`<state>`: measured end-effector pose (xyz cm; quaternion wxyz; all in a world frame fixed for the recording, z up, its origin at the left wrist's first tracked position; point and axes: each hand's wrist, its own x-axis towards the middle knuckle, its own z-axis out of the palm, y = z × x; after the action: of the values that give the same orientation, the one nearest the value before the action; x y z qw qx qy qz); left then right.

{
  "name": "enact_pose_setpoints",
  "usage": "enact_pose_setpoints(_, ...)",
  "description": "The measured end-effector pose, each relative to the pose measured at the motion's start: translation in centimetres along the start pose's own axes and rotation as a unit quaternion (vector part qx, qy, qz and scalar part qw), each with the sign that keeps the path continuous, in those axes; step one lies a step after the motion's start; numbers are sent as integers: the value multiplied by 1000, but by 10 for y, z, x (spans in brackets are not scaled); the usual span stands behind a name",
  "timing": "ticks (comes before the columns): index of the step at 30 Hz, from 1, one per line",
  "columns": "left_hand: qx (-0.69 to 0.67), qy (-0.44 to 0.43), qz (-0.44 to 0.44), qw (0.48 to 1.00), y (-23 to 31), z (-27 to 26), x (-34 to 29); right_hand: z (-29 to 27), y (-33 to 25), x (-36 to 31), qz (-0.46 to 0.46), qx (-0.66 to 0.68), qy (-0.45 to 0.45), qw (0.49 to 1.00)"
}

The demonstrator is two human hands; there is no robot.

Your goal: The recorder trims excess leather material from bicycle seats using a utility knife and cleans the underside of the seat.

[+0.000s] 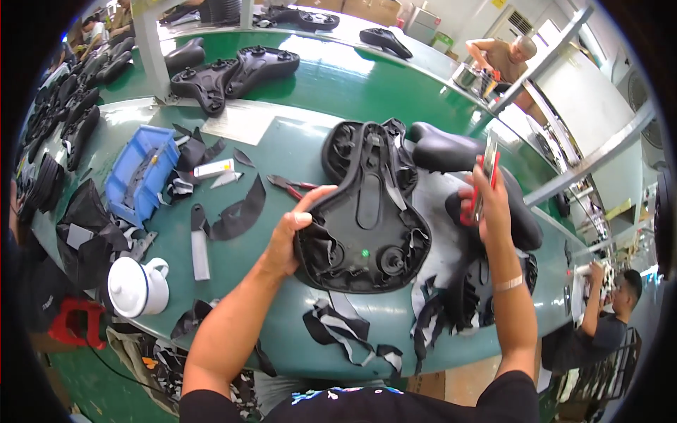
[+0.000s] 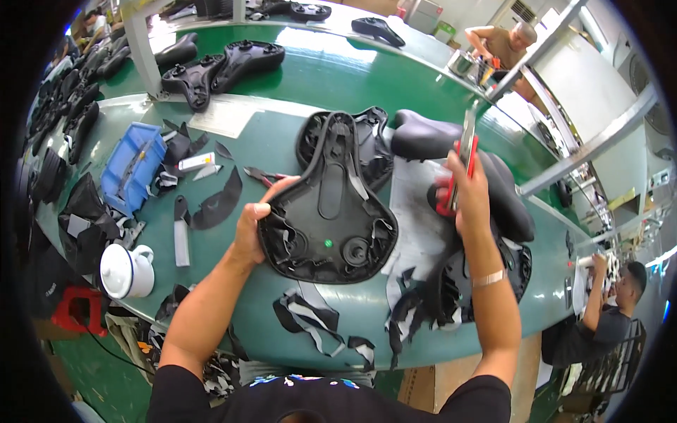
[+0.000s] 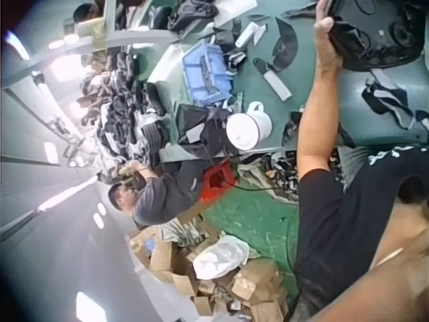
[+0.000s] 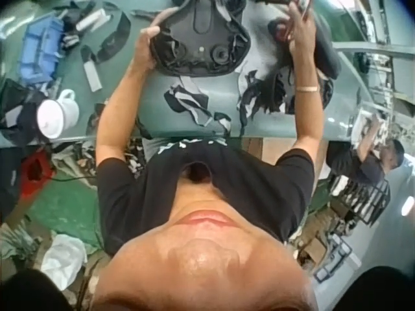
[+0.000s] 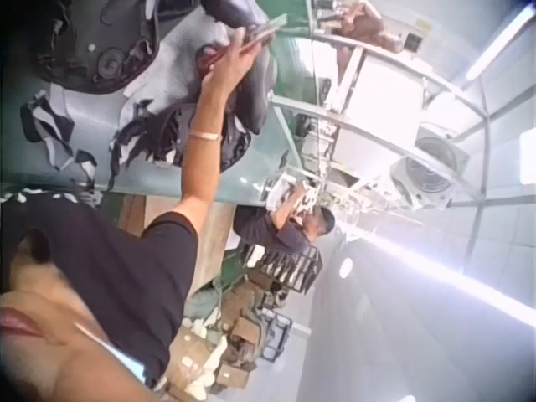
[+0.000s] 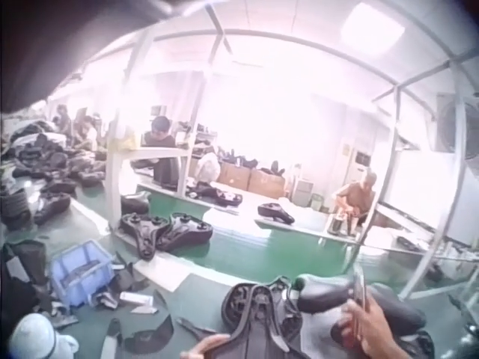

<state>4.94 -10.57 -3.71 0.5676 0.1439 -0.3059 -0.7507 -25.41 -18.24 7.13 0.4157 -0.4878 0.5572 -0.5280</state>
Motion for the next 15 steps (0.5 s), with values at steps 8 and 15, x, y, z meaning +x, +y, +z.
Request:
enact_pose_setpoints(8, 84, 16, -37, 996, 0, 34, -56, 5, 62, -163, 22, 7, -80, 996)
enact_pose_setpoints(15, 197, 286, -52, 936, 17, 33, -119, 19, 76, -208, -19, -72, -232, 970)
